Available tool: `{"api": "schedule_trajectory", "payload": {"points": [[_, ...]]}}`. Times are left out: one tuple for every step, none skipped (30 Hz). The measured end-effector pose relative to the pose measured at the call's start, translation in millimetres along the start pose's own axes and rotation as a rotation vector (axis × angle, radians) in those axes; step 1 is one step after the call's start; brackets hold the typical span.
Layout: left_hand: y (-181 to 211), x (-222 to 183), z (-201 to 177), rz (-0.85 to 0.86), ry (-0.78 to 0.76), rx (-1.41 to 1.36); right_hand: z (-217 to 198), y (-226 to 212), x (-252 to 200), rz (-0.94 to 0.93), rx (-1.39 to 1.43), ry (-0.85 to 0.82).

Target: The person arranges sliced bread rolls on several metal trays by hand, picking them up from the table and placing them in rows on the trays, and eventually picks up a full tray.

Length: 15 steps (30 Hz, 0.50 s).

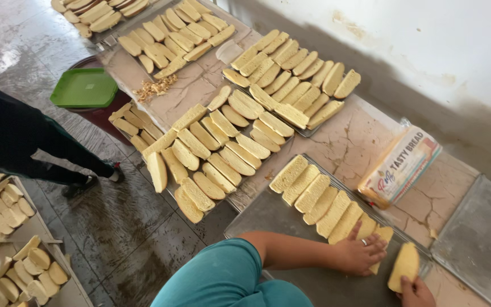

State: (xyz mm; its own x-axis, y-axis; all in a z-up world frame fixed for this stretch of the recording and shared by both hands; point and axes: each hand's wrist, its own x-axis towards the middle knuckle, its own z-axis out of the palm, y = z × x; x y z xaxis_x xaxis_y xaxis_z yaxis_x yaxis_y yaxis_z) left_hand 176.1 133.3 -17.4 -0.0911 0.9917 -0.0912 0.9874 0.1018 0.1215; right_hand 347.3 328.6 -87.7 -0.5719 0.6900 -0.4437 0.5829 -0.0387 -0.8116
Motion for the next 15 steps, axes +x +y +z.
{"api": "schedule_trajectory", "payload": {"points": [[4.7, -0.2, -1.9, -0.013, 0.002, -0.025, -0.2, -5.0, -8.4, -0.124, -0.179, -0.003], [9.7, -0.9, -3.3, -0.027, 0.005, -0.051, 2.6, -8.9, -18.3, -0.247, -0.358, -0.007], [12.9, 2.1, -6.5, -0.041, 0.011, -0.072, 7.2, -13.8, -25.6, -0.31, -0.389, 0.037], [16.7, 7.8, -9.9, -0.024, 0.018, -0.101, 13.4, -17.0, -31.5, -0.373, -0.421, 0.081], [21.4, 13.3, -11.5, -0.009, 0.023, -0.131, 20.3, -18.5, -34.7, -0.409, -0.458, 0.099], [26.2, 17.7, -11.2, 0.007, 0.028, -0.162, 25.4, -18.1, -36.4, -0.444, -0.495, 0.117], [32.2, 21.1, -8.6, 0.006, 0.051, -0.172, 21.8, -16.2, -37.4, -0.479, -0.537, 0.133], [37.3, 23.2, -4.3, 0.005, 0.074, -0.183, 20.7, -13.0, -37.1, -0.483, -0.6, 0.123], [38.9, 26.7, -0.3, 0.003, 0.1, -0.189, 25.5, -11.6, -31.9, -0.492, -0.662, 0.116], [39.6, 28.3, 4.6, -0.015, 0.106, -0.185, 23.5, -9.6, -27.1, -0.5, -0.724, 0.109], [40.1, 27.5, 10.3, -0.032, 0.111, -0.181, 18.1, -5.4, -24.8, -0.574, -0.714, 0.13], [41.4, 27.3, 15.2, -0.049, 0.115, -0.178, 14.1, -0.6, -21.9, -0.648, -0.704, 0.151], [44.1, 26.8, 20.0, -0.045, 0.102, -0.155, 1.4, 5.2, -19.2, -0.716, -0.698, 0.17], [41.3, 26.1, 23.5, -0.041, 0.088, -0.131, -21.4, 6.5, -9.7, -0.593, -0.686, 0.159], [38.3, 24.7, 25.6, -0.035, 0.071, -0.108, -46.4, 5.3, 1.9, -0.468, -0.67, 0.148]]}}
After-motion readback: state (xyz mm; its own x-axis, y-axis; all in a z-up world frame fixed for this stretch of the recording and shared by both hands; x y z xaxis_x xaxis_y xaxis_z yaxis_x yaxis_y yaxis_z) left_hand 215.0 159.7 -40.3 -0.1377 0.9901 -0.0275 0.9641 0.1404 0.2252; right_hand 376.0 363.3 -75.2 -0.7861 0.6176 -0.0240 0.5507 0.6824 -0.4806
